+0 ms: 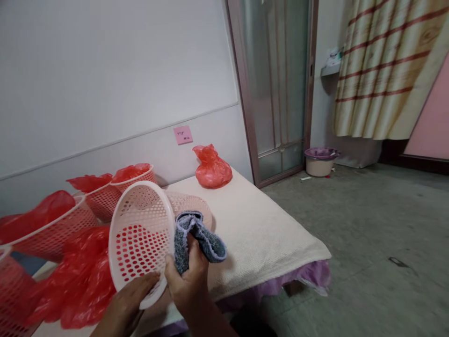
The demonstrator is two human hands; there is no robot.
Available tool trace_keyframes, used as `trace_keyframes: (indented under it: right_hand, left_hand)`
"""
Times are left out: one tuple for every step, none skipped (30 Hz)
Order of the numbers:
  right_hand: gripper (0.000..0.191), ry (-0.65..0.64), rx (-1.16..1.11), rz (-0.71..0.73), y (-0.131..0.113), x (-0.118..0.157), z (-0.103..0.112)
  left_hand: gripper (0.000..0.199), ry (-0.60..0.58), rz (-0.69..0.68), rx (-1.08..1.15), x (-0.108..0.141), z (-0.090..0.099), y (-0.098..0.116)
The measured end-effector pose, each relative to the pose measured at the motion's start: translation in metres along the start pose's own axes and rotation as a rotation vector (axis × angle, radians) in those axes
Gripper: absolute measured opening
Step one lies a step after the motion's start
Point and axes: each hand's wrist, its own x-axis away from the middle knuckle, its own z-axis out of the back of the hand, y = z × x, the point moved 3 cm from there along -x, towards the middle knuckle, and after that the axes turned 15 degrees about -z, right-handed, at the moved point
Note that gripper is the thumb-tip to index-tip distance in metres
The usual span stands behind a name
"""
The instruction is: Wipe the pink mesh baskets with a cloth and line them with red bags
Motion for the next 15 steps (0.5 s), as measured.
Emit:
trace_keyframes:
  right_hand:
    - [0.044,-0.044,-0.020,-0.013,0.001,0.000,0.000]
    - [0.043,-0.094,-0.037,-0.013,0.003,0.000,-0.001]
    - [0.042,-0.143,-0.046,-0.002,0.006,-0.001,-0.002]
    - [0.042,-0.183,-0.041,0.021,0.009,-0.002,-0.005]
    - [0.044,-0.209,-0.018,0.044,0.014,-0.004,-0.008]
    - [0.045,-0.213,0.020,0.062,0.019,-0.008,-0.010]
    - [0.047,-0.194,0.064,0.069,0.026,-0.012,-0.013]
    - [0.047,-0.151,0.106,0.060,0.032,-0.018,-0.015]
    - [0.046,-0.092,0.137,0.036,0.038,-0.023,-0.016]
    - [0.045,-0.034,0.152,0.007,0.042,-0.027,-0.016]
    - [0.045,0.004,0.155,-0.014,0.044,-0.029,-0.016]
    - [0.045,0.020,0.154,-0.012,0.043,-0.027,-0.017]
    - [0.046,-0.003,0.155,0.009,0.040,-0.021,-0.018]
    - [0.049,-0.069,0.156,0.048,0.034,-0.011,-0.020]
    - [0.053,-0.159,0.155,0.101,0.028,0.002,-0.023]
  left_hand:
    - [0.043,0.027,-0.006,-0.016,-0.003,0.005,-0.003]
    - [0.042,0.048,0.013,0.002,-0.008,0.011,-0.004]
    - [0.041,0.070,0.047,0.044,-0.013,0.017,-0.005]
    - [0.039,0.097,0.094,0.103,-0.019,0.022,-0.006]
    - [0.036,0.126,0.159,0.174,-0.026,0.028,-0.005]
    - [0.031,0.162,0.255,0.242,-0.033,0.033,-0.005]
    - [0.025,0.212,0.385,0.300,-0.040,0.037,-0.004]
    - [0.021,0.274,0.542,0.348,-0.047,0.042,-0.004]
    - [0.023,0.344,0.725,0.378,-0.052,0.048,-0.004]
    - [0.028,0.407,0.893,0.421,-0.059,0.052,-0.003]
    - [0.035,0.483,1.011,0.473,-0.065,0.057,-0.001]
    - [0.042,0.550,1.092,0.532,-0.073,0.062,0.001]
    - [0.047,0.613,1.150,0.591,-0.080,0.066,0.002]
    - [0.049,0.663,1.184,0.638,-0.087,0.071,0.002]
    - [0.049,0.694,1.211,0.668,-0.093,0.074,0.002]
